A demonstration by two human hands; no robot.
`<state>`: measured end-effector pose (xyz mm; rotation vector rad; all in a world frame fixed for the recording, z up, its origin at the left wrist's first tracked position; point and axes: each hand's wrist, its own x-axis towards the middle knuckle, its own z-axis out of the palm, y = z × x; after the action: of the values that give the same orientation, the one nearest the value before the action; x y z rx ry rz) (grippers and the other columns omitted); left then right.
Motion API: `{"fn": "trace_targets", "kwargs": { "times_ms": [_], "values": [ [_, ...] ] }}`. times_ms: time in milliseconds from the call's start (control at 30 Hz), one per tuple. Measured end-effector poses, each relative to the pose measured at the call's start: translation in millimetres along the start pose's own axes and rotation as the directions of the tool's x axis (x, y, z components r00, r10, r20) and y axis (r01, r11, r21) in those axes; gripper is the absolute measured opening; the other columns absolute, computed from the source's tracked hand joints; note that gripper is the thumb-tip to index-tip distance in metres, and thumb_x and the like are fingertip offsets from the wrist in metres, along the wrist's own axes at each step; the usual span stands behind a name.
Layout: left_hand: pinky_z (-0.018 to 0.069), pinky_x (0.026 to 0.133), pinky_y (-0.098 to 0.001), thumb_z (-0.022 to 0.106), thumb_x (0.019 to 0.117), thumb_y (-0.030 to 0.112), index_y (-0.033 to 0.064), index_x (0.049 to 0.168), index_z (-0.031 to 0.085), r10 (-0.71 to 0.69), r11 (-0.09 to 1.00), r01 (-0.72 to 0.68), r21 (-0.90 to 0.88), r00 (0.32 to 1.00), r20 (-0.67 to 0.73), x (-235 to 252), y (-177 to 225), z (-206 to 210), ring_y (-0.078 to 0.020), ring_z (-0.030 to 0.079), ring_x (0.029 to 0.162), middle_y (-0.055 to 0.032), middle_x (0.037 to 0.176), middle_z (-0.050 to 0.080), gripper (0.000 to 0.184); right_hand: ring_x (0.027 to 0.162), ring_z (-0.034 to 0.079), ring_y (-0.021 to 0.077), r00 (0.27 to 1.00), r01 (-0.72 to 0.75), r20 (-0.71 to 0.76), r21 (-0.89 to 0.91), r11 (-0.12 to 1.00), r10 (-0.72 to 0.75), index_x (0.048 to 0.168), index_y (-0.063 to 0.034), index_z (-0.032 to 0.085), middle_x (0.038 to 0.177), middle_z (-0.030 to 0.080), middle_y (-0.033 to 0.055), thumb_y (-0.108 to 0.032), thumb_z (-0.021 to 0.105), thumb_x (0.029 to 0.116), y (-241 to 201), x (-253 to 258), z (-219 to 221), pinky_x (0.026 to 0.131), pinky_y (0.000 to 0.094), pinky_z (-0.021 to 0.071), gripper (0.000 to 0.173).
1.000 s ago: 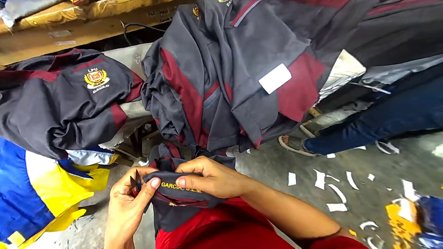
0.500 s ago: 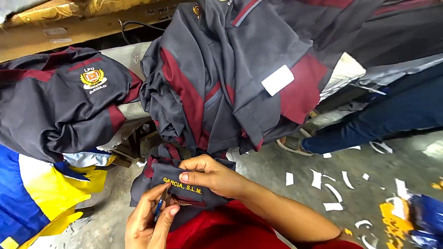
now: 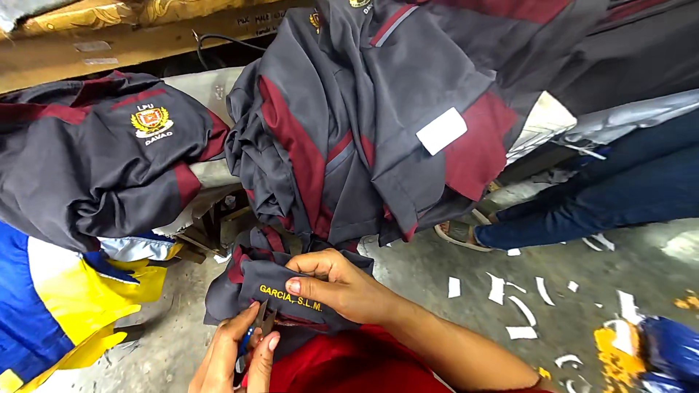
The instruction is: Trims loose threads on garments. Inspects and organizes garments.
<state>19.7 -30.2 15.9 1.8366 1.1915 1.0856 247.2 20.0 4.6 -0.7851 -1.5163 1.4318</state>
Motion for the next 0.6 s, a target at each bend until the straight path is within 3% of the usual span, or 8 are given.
{"fn": "trace_targets", "kwargs": {
  "times_ms": [367, 600],
  "values": [
    [0.0565, 0.080, -0.0157, 0.071, 0.0967, 0.019, -0.0090, 0.112, 0.069, 0.076, 0.988, -0.071, 0.135, 0.997, -0.033, 2, 0, 8, -0.0028, 0.068, 0.085, -0.0121, 0.095, 0.072, 0.032, 0.075, 0.060, -0.0013, 0.994, 0.059, -0.083, -0.122, 0.991, -0.069, 0.098, 0.0029, 0.068, 0.082, 0.065, 0.0006, -0.009, 0.053, 0.1030, -4, -5, 15, 0.068, 0.0154, 0.0495, 0.019],
    [0.0570, 0.082, -0.0167, 0.071, 0.0971, 0.019, -0.0065, 0.114, 0.072, 0.092, 0.991, -0.092, 0.099, 0.996, 0.004, 3, -4, 3, -0.0035, 0.068, 0.090, -0.0111, 0.099, 0.072, 0.031, 0.073, 0.058, -0.0017, 0.994, 0.068, -0.077, -0.109, 0.992, -0.077, 0.097, 0.0029, 0.067, 0.080, 0.063, 0.0003, -0.008, 0.053, 0.1027, -3, -4, 13, 0.066, 0.0149, 0.0483, 0.019]
  ]
}}
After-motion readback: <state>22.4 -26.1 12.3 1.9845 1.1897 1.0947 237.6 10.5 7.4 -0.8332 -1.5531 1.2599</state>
